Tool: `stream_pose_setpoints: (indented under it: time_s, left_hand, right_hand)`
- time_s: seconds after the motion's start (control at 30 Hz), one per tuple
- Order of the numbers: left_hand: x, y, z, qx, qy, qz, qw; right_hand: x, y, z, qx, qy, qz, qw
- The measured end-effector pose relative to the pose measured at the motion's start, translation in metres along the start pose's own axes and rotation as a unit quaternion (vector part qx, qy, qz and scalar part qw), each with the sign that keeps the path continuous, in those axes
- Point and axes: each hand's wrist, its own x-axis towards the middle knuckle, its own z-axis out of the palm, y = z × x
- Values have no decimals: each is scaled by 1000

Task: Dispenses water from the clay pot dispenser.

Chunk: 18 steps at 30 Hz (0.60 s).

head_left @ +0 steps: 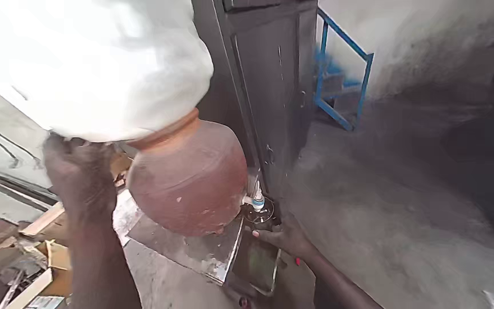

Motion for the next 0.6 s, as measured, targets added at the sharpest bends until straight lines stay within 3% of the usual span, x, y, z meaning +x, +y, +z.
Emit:
stream_pose_setpoints:
  time_s: [0.13, 0.4, 0.6]
  left_hand:
    - [6, 18, 27, -73, -25, -65, 995]
    - [4, 19, 50, 76, -78, -108, 988]
    - [4, 36, 65, 126, -91, -135, 979]
  right_hand:
    - [-1, -5, -1, -28, 7, 5, 1000]
    - [-12, -31, -6, -149, 10, -22, 989]
    - [-15, -50, -14, -243, -12, -7, 970]
